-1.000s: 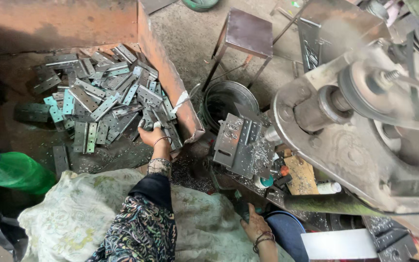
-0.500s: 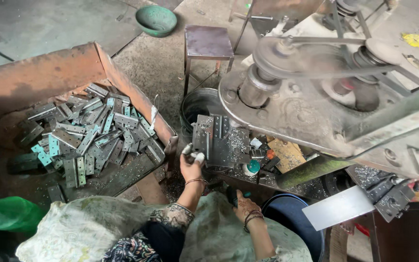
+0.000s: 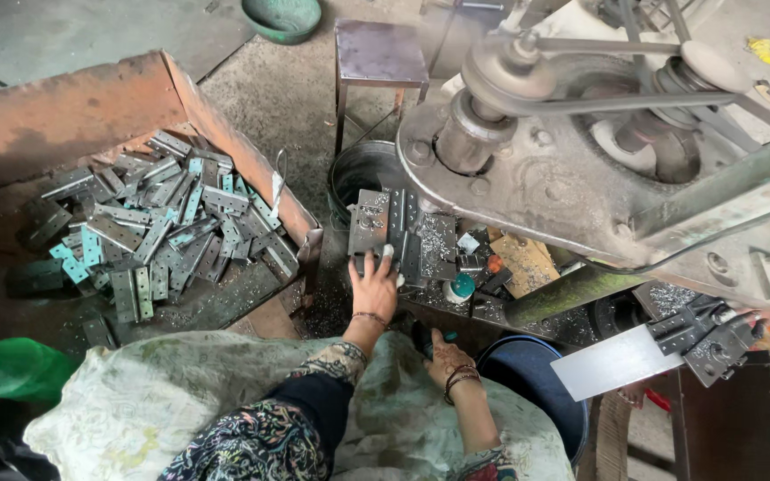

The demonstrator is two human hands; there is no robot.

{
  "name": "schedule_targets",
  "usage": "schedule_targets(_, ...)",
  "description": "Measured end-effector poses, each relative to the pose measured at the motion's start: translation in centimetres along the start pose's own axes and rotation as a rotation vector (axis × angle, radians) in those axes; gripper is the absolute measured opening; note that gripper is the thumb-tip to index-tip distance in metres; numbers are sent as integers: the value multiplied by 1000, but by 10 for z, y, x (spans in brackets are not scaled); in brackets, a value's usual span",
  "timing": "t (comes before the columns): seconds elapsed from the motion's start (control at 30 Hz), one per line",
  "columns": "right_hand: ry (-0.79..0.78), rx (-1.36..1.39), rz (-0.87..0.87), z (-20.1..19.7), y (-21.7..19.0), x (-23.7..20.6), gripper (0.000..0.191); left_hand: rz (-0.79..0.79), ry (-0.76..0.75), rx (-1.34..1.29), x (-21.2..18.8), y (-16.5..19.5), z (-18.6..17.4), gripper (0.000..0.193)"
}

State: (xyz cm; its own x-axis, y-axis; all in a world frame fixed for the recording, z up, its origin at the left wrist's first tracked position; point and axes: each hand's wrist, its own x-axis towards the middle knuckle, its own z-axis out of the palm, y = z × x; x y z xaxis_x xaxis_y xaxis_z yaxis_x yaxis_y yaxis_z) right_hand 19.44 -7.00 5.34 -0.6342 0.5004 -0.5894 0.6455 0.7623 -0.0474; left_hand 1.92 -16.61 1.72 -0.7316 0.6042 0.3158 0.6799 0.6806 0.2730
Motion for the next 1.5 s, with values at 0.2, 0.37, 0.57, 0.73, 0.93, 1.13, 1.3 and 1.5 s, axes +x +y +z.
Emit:
schedule_targets(0.2,59,25,2,20,10,3,79,48,-75,97,18,-1,7,33)
schedule_targets(0.37,182,108,34,64,11,-1,72,95,-59,103,18,4,8,34)
schedule_targets(0.57,146,144,30,60,9,-6,72,188,-82,182,13,4,9,32)
schedule_targets(0.73,72,3,28,13,8,-4,74,208,-72,126,2,9,5,29)
schedule_targets(0.93,162,62,23,55,15,4,83,166,-69,33,11,4,1,27)
schedule_targets(1.13,234,127,76,109,6,12,88,163,41,73,2,-8,9,33)
schedule_targets(1.3,195,132,47,74,15,7,82,125,72,46,11,-1,14,35)
schedule_targets(1.5,126,72,27,42,18,-3,70,81,-90,56,36,2,9,34)
